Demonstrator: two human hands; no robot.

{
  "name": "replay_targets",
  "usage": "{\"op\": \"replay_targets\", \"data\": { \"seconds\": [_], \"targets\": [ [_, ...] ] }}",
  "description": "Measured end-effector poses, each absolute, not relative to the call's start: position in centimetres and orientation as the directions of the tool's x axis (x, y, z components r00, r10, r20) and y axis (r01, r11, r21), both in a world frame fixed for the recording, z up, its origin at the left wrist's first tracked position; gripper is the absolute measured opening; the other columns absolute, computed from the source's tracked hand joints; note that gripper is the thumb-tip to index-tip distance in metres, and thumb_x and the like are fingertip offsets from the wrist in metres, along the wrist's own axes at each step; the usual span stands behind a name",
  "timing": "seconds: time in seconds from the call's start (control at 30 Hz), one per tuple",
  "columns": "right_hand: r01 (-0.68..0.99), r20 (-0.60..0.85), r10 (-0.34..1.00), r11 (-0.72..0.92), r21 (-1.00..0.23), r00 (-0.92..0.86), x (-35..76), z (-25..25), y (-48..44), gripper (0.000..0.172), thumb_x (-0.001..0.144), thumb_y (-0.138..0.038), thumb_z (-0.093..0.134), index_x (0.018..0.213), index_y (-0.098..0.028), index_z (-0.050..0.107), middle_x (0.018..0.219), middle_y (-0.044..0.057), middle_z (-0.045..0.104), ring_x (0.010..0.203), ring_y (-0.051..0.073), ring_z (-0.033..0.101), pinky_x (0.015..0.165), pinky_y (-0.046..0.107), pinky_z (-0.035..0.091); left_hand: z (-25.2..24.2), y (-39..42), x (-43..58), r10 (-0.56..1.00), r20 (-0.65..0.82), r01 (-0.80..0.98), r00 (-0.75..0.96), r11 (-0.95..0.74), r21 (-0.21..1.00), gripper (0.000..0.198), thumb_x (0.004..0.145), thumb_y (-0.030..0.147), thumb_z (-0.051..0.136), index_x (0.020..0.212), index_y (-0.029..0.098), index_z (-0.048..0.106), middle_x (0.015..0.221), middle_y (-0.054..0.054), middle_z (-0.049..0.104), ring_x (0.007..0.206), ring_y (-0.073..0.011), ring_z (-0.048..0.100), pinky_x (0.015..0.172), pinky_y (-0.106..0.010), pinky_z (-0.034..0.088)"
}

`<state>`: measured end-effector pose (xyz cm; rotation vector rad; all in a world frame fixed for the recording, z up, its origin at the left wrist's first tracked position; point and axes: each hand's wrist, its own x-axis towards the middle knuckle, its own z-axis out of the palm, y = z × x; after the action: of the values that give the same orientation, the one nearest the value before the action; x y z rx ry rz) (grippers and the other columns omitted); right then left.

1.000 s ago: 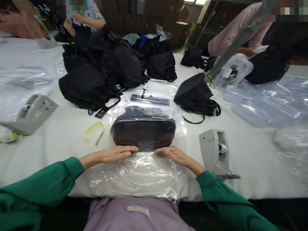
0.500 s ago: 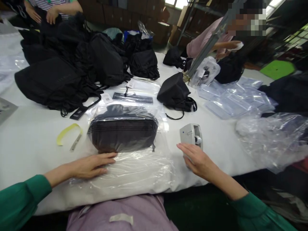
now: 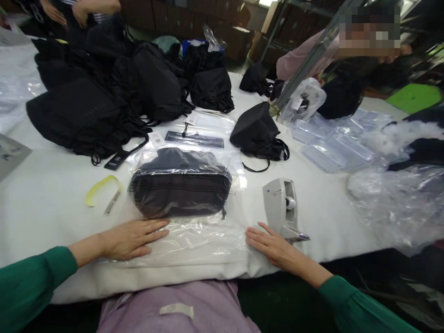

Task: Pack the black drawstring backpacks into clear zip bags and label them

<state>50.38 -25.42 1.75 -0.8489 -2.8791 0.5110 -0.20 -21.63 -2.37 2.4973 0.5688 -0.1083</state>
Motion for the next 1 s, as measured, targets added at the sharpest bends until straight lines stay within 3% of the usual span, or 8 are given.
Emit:
{"op": "replay_targets", "data": {
  "seconds": [0.17,0.27,0.37,0.53,0.63,0.73,0.83,1.0],
  "targets": [
    [0.667,0.211,0.84,0.528,-0.525,-0.499,47.9,5.5,-24.5,0.041,0.091,-0.012,0.039,0.125,-0.022,0.06,0.117,0.009,0.068,0.107,0.023,0.065,0.096,0.043,0.052,-0.2,-22.4,0.9,0.482,-0.153,0.475,0.863,-0.669,0.572,0.056,0.095,0.039,0.049,0.148,0.028,0.033,0.157,-0.009,0.029,0.139,-0.0287,0.037,0.112,-0.041,0.036],
    [0.783,0.072,0.984,0.173,-0.597,-0.162,47.6,6.5,-24.7,0.028,0.091,-0.031,0.049,0.111,-0.02,0.066,0.095,0.008,0.072,0.08,0.023,0.068,0.077,0.039,0.056,1.1,-23.2,3.3,0.602,-0.043,0.504,0.797,-0.624,0.597,0.046,0.096,0.036,0.048,0.141,0.026,0.044,0.142,-0.009,0.051,0.128,-0.0248,0.05,0.106,-0.038,0.043],
    [0.772,-0.172,0.985,-0.104,-0.627,-0.006,47.6,4.9,-26.5,0.041,0.083,-0.048,0.061,0.109,-0.017,0.065,0.084,0.007,0.07,0.069,0.023,0.065,0.068,0.039,0.054,1.6,-23.8,6.5,0.576,-0.025,0.487,0.817,-0.665,0.566,0.055,0.092,0.045,0.055,0.142,0.027,0.042,0.141,-0.01,0.053,0.126,-0.029,0.05,0.105,-0.046,0.043],
    [0.299,-0.455,0.889,-0.447,-0.843,0.046,45.4,1.8,-29.9,0.081,0.065,-0.047,0.079,0.133,-0.015,0.049,0.077,0.0,0.066,0.067,0.019,0.063,0.068,0.034,0.052,1.3,-22.7,11.6,0.524,-0.033,0.442,0.851,-0.681,0.583,0.055,0.097,0.042,0.044,0.148,0.024,0.032,0.152,-0.012,0.038,0.137,-0.0285,0.04,0.11,-0.046,0.038],
    [-0.041,-0.611,0.787,-0.615,-0.787,-0.087,43.6,2.0,-31.3,0.058,0.066,-0.048,0.08,0.11,-0.014,0.064,0.07,0.001,0.065,0.064,0.017,0.062,0.064,0.03,0.05,1.1,-20.5,14.8,0.472,0.078,0.33,0.878,-0.716,0.615,0.047,0.102,0.031,0.03,0.147,0.02,0.033,0.151,-0.011,0.04,0.137,-0.0198,0.04,0.114,-0.037,0.035],
    [-0.062,-0.659,0.735,-0.674,-0.737,-0.157,42.8,1.7,-33.2,0.038,0.067,-0.048,0.081,0.075,-0.013,0.067,0.062,0.001,0.063,0.055,0.012,0.056,0.054,0.023,0.044,0.0,-18.4,17.2,0.292,0.122,0.176,0.949,-0.807,0.563,0.049,0.101,0.031,0.034,0.148,0.017,0.033,0.153,-0.014,0.036,0.141,-0.0225,0.035,0.116,-0.04,0.03],
    [0.061,-0.667,0.744,-0.665,-0.744,-0.033,43.4,0.2,-35.4,0.04,0.065,-0.051,0.08,0.07,-0.015,0.063,0.055,-0.002,0.059,0.047,0.009,0.049,0.044,0.019,0.035,-2.1,-17.7,17.9,0.151,0.087,0.085,0.985,-0.852,0.516,0.055,0.097,0.037,0.044,0.148,0.018,0.033,0.154,-0.015,0.034,0.143,-0.0269,0.029,0.118,-0.045,0.022],
    [0.55,-0.485,0.873,-0.429,-0.716,0.05,45.3,1.1,-36.2,0.042,0.077,-0.055,0.067,0.053,-0.02,0.059,0.048,0.0,0.058,0.044,0.015,0.053,0.041,0.026,0.04,-3.4,-18.4,17.8,0.096,0.039,0.065,0.995,-0.868,0.493,0.055,0.096,0.04,0.047,0.146,0.02,0.038,0.156,-0.016,0.028,0.145,-0.0303,0.024,0.118,-0.05,0.019]
  ]
}}
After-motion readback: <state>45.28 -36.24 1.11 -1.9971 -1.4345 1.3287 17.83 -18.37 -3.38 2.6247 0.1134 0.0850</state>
